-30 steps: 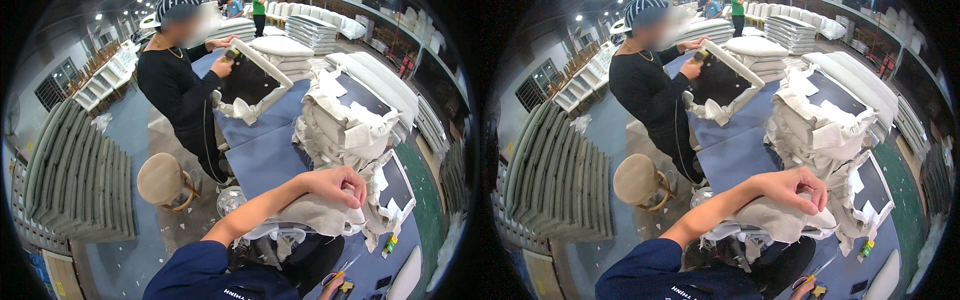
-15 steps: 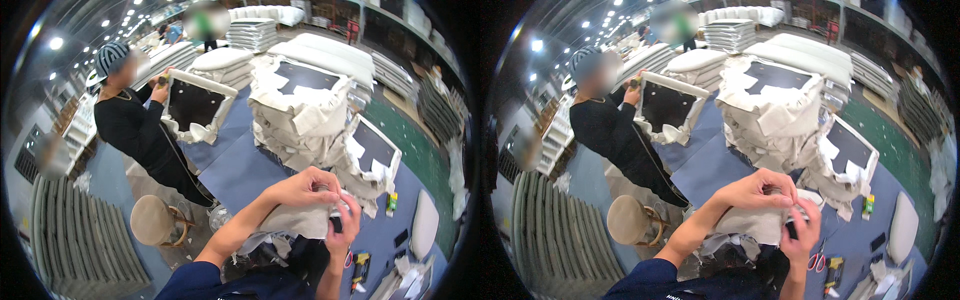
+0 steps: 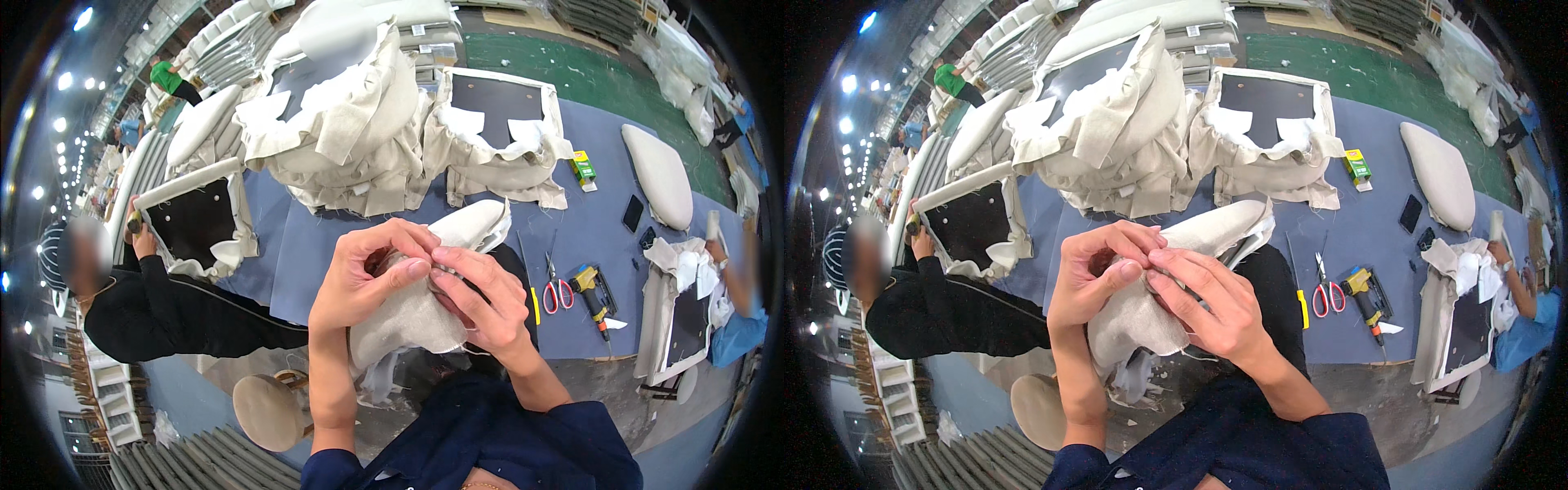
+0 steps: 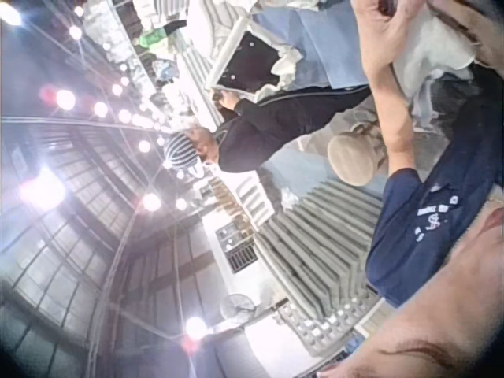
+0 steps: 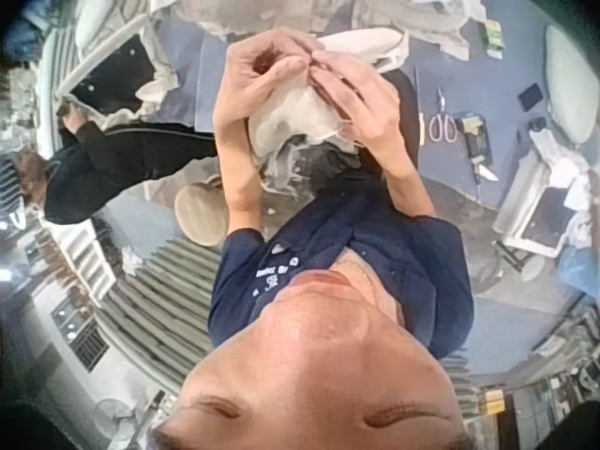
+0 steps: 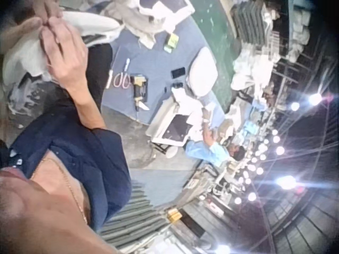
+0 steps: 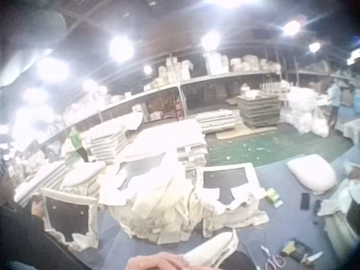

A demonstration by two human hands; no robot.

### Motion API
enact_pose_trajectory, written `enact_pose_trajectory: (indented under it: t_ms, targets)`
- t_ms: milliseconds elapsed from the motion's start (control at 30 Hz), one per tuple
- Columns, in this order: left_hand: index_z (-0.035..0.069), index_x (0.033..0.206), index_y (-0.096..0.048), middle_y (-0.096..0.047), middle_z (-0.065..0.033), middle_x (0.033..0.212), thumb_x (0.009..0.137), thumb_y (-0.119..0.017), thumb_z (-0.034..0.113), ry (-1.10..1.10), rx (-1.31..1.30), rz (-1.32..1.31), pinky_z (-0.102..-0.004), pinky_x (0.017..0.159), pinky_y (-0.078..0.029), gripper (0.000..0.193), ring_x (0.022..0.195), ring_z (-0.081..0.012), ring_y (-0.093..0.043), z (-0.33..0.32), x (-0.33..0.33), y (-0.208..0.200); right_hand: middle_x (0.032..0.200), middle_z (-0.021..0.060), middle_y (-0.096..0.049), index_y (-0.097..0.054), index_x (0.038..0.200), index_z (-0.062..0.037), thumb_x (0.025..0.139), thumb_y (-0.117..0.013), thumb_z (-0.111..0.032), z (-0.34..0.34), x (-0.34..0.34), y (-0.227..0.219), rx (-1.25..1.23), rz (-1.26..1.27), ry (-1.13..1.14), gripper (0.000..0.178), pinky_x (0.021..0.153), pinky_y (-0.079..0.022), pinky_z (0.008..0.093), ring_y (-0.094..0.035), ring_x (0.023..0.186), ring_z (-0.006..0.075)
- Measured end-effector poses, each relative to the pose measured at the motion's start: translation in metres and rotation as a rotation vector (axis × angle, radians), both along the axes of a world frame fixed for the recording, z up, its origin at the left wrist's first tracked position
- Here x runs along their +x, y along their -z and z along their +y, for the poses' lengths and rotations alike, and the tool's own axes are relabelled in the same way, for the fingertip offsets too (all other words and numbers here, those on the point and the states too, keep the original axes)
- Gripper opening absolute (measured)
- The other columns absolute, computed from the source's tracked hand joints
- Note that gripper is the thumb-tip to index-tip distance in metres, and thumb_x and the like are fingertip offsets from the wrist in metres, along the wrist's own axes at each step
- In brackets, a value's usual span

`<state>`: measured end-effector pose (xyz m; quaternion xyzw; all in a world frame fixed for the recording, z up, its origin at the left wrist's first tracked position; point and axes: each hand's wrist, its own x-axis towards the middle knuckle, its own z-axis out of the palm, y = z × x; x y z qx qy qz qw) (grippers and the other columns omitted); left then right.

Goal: The person trims excess fabric from foam cushions using scissors and secures the fabric to the cushion frame with a staple gun. They repeat this process on multiple cushions, adjusting the fabric and removing excess material as needed.

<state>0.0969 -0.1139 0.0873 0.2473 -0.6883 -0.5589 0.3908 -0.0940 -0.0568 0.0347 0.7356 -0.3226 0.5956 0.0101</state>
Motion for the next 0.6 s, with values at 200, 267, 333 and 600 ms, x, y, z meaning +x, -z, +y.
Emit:
enact_pose_trajectory:
  t_ms: [200, 267, 333, 600]
  targets:
    - [-0.003, 0.092, -0.068, -0.071, -0.0118, 0.107, 0.096, -0.07, 0.006, 0.035, 0.001, 0.043, -0.0309, 0.09, -0.049, 0.011, 0.105, -0.0165, -0.064, -0.011, -0.008, 0.005, 0.116, 0.0169, -0.07, -0.072, 0.11, 0.0026, 0.072, -0.075, -0.004, -0.006, 0.004, 0.001, -0.022, -0.044, 0.112, 0.038, 0.081, -0.063, 0.0405, -0.072, 0.099, 0.0331]
    - [-0.004, 0.091, -0.067, -0.071, -0.0126, 0.107, 0.096, -0.07, 0.006, 0.027, 0.016, 0.025, -0.0307, 0.09, -0.049, 0.011, 0.105, -0.0164, -0.063, -0.014, -0.013, 0.002, 0.115, 0.0173, -0.071, -0.072, 0.108, 0.0031, 0.072, -0.074, -0.005, -0.013, 0.001, 0.004, -0.048, -0.052, 0.111, 0.036, 0.081, -0.063, 0.0406, -0.072, 0.097, 0.0327]
    - [-0.004, 0.091, -0.066, -0.071, -0.0133, 0.107, 0.097, -0.069, 0.005, 0.02, 0.016, 0.017, -0.0304, 0.09, -0.049, 0.011, 0.105, -0.016, -0.063, -0.018, -0.016, 0.002, 0.113, 0.0175, -0.071, -0.073, 0.106, 0.0038, 0.072, -0.073, -0.006, -0.02, -0.004, 0.005, -0.072, -0.04, 0.102, 0.035, 0.081, -0.063, 0.0407, -0.073, 0.097, 0.0326]
    - [-0.003, 0.089, -0.064, -0.072, -0.0128, 0.106, 0.098, -0.067, 0.006, -0.046, 0.073, -0.036, -0.0291, 0.09, -0.048, 0.013, 0.102, -0.0136, -0.062, -0.036, -0.025, 0.001, 0.104, 0.0197, -0.072, -0.072, 0.1, 0.007, 0.071, -0.072, -0.005, -0.043, -0.006, 0.008, -0.158, -0.04, 0.175, 0.032, 0.081, -0.064, 0.0415, -0.073, 0.092, 0.0333]
